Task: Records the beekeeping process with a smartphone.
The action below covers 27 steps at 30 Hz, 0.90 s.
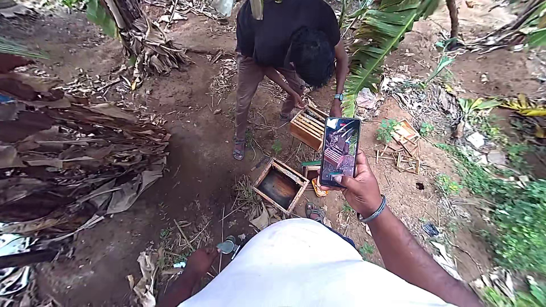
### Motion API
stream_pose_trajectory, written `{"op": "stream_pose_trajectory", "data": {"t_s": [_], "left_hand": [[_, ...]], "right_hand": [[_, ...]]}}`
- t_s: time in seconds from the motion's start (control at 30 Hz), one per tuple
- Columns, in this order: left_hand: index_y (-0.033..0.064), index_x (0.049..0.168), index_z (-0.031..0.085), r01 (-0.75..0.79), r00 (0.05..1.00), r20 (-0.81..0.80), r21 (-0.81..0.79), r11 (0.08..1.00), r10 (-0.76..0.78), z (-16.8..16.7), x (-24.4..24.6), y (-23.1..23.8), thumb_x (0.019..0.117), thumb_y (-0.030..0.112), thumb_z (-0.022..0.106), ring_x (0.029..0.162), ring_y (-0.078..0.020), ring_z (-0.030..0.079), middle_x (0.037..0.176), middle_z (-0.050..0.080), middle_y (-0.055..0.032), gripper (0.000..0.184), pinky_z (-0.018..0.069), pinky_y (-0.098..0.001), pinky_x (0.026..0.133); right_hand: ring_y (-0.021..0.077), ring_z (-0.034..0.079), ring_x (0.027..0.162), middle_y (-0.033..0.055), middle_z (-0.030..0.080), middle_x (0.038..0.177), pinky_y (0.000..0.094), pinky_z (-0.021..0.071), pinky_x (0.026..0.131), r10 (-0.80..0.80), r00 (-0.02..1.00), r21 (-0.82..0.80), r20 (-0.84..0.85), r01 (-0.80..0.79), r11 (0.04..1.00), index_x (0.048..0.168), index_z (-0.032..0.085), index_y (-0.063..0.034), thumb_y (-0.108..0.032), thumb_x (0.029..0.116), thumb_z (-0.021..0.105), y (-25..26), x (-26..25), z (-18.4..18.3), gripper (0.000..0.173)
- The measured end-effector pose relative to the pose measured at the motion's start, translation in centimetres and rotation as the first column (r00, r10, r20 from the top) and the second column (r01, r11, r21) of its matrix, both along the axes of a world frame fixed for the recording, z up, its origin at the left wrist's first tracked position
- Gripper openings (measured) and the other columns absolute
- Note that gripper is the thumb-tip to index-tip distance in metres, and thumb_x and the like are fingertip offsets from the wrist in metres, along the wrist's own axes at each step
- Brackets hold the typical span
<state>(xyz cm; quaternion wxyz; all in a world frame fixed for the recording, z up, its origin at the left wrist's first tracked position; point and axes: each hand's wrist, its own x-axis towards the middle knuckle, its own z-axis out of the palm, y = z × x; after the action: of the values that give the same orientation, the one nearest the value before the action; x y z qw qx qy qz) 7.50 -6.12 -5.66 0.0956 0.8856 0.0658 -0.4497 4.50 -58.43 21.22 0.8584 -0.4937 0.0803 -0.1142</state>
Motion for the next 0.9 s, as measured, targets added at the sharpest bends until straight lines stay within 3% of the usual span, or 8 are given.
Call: {"op": "stream_pose_trajectory", "data": {"t_s": [0.1, 0.2, 0.3, 0.53, 0.7, 0.77, 0.9], "left_hand": [[0.0054, 0.11, 0.074, -0.008, 1.0, 0.002, 0.007, 1.0, 0.008, 1.1, -0.1, -0.7, 0.102, 0.053, 0.056, 0.113, -0.0372, 0.068, 0.114, 0.073, -0.021, 0.051, 0.0507, -0.0612, 0.099], [0.0045, 0.111, 0.074, -0.028, 1.0, -0.001, 0.016, 0.999, 0.028, 1.9, -0.3, -1.1, 0.1022, 0.052, 0.057, 0.114, -0.0382, 0.068, 0.114, 0.073, -0.022, 0.051, 0.0504, -0.0618, 0.1], [0.0043, 0.112, 0.073, -0.046, 0.999, -0.007, 0.01, 0.999, 0.046, 2.1, -0.3, -1.3, 0.1028, 0.053, 0.055, 0.112, -0.0392, 0.068, 0.113, 0.072, -0.0229, 0.053, 0.0503, -0.0625, 0.098], [0.0021, 0.115, 0.071, -0.033, 0.999, -0.038, 0.015, 0.999, 0.034, 3.1, -0.8, -1.8, 0.1042, 0.052, 0.053, 0.118, -0.0404, 0.065, 0.119, 0.07, -0.0248, 0.054, 0.0484, -0.0624, 0.102], [0.0039, 0.119, 0.07, -0.033, 0.999, -0.031, 0.019, 0.999, 0.033, 2.4, -1.7, -1.3, 0.1028, 0.055, 0.053, 0.122, -0.0394, 0.063, 0.124, 0.068, -0.0236, 0.056, 0.0476, -0.0619, 0.105], [0.0063, 0.122, 0.07, -0.029, 0.998, -0.046, 0.014, 0.999, 0.03, 2.4, -2.0, -1.1, 0.1032, 0.055, 0.052, 0.124, -0.0386, 0.063, 0.127, 0.068, -0.0222, 0.056, 0.0469, -0.0618, 0.106], [0.0056, 0.118, 0.071, -0.053, 0.998, -0.042, -0.021, 0.998, 0.052, 1.8, -2.8, -0.3, 0.1031, 0.055, 0.053, 0.121, -0.038, 0.064, 0.123, 0.069, -0.0222, 0.055, 0.048, -0.061, 0.104]], "right_hand": [[0.039, 0.073, 0.093, 0.0202, 0.065, 0.12, 0.055, 0.0635, 0.064, -0.007, 1.0, 0.03, -0.006, 0.007, 1.0, 0.14, 0.04, -0.0216, 0.013, 0.0768, 0.062, 0.0, 0.1, 0.0, 0.076], [0.0353, 0.074, 0.093, 0.0171, 0.066, 0.122, 0.0513, 0.0634, 0.062, -0.01, 1.0, -0.012, -0.018, 0.01, 1.0, 0.143, 0.04, -0.0255, 0.013, 0.0779, 0.061, 0.3, -0.2, 0.2, 0.079], [0.0384, 0.073, 0.095, 0.0187, 0.065, 0.12, 0.0567, 0.0636, 0.066, -0.002, 1.0, 0.027, -0.005, 0.002, 1.0, 0.14, 0.039, -0.021, 0.01, 0.0769, 0.066, -0.1, 0.1, 0.1, 0.076], [0.0357, 0.072, 0.099, 0.0152, 0.065, 0.123, 0.0563, 0.0635, 0.068, 0.015, 1.0, -0.011, -0.011, -0.015, 1.0, 0.141, 0.039, -0.0229, 0.012, 0.0779, 0.062, -1.0, -0.4, -0.7, 0.076], [0.0369, 0.073, 0.094, 0.0169, 0.066, 0.119, 0.0555, 0.0633, 0.063, 0.083, 0.989, 0.014, -0.126, -0.082, 0.997, 0.139, 0.042, -0.0235, 0.009, 0.0777, 0.067, 0.3, -2.0, -2.5, 0.074], [0.0335, 0.074, 0.09, 0.0149, 0.067, 0.119, 0.0509, 0.0636, 0.062, 0.122, 0.978, -0.019, -0.168, -0.127, 0.992, 0.141, 0.042, -0.026, 0.009, 0.0793, 0.062, 1.5, -3.0, -3.3, 0.074], [0.037, 0.073, 0.092, 0.0178, 0.066, 0.118, 0.0566, 0.063, 0.065, 0.18, 0.955, 0.078, -0.237, -0.166, 0.983, 0.142, 0.04, -0.0226, 0.01, 0.0794, 0.062, 4.0, -3.8, -4.7, 0.074]]}}
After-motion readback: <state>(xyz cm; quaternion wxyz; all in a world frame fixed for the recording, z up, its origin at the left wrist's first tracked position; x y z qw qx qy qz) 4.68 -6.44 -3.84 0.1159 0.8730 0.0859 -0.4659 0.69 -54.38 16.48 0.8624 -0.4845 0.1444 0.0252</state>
